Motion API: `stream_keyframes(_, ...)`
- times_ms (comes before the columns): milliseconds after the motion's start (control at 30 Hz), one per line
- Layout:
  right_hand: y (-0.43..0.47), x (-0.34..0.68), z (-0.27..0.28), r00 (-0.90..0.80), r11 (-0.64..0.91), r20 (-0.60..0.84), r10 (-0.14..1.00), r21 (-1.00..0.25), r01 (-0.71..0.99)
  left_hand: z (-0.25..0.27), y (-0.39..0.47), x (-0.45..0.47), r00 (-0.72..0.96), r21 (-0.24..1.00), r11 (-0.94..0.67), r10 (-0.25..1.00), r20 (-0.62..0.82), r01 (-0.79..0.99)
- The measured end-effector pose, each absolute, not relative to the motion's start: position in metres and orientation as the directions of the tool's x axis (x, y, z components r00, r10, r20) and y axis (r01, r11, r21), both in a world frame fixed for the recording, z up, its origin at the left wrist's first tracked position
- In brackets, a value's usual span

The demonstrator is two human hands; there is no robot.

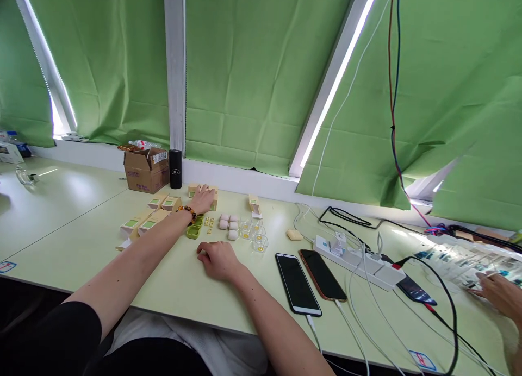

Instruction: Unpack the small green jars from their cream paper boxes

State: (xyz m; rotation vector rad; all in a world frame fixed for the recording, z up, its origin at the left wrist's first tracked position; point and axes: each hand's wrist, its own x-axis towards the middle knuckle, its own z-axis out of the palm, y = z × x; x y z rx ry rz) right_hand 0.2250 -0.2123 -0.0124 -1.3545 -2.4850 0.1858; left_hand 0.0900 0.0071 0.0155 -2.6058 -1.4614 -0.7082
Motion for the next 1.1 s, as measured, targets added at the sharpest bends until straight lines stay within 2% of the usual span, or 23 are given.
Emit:
stream_keyframes(167,-0.210,0.225,-0.015,-0.511,0.555,0.222,0.831,-0.263,0.789,0.028,0.000,0.085,0.415,0.253,-0.579,0.769,0.486,0.776)
stream_keyframes(333,-0.210,0.226,-0.017,-0.512,0.574,0.264,0.818,-0.295,0.764,0.055,-0.016,0.076,0.376,0.423,-0.624,0.758,0.533,0.657)
stream_keyframes(367,-0.210,0.227,-0.018,-0.507,0.575,0.277,0.816,-0.311,0.756,0.060,-0.023,0.074,0.372,0.483,-0.634,0.760,0.533,0.604)
stream_keyframes(433,-0.208,0.228,-0.021,-0.488,0.572,0.303,0.819,-0.357,0.739,0.067,-0.041,0.067,0.338,0.709,-0.627,0.776,0.533,0.323)
stream_keyframes(500,-0.204,0.228,-0.025,-0.456,0.563,0.333,0.825,-0.430,0.706,0.070,-0.066,0.057,0.302,0.801,-0.590,0.786,0.539,0.104)
stream_keyframes(567,-0.198,0.228,-0.029,-0.400,0.541,0.365,0.841,-0.543,0.642,0.067,-0.095,0.046,0.341,0.855,-0.517,0.799,0.495,-0.030)
stream_keyframes(700,-0.189,0.227,-0.031,-0.212,0.456,0.405,0.890,-0.814,0.360,0.049,-0.145,0.031,0.402,0.925,-0.376,0.839,0.366,-0.057)
stream_keyframes(767,-0.189,0.226,-0.029,-0.161,0.425,0.400,0.902,-0.888,0.176,0.037,-0.158,0.031,0.388,0.939,-0.338,0.858,0.336,-0.067)
stream_keyframes(900,-0.192,0.225,-0.024,-0.192,0.378,0.385,0.903,-0.923,-0.071,0.019,-0.163,0.038,0.362,0.937,-0.332,0.865,0.347,-0.106)
stream_keyframes(1100,-0.195,0.225,-0.021,-0.232,0.377,0.407,0.884,-0.912,-0.164,0.013,-0.166,0.041,0.334,0.923,-0.338,0.861,0.383,-0.186)
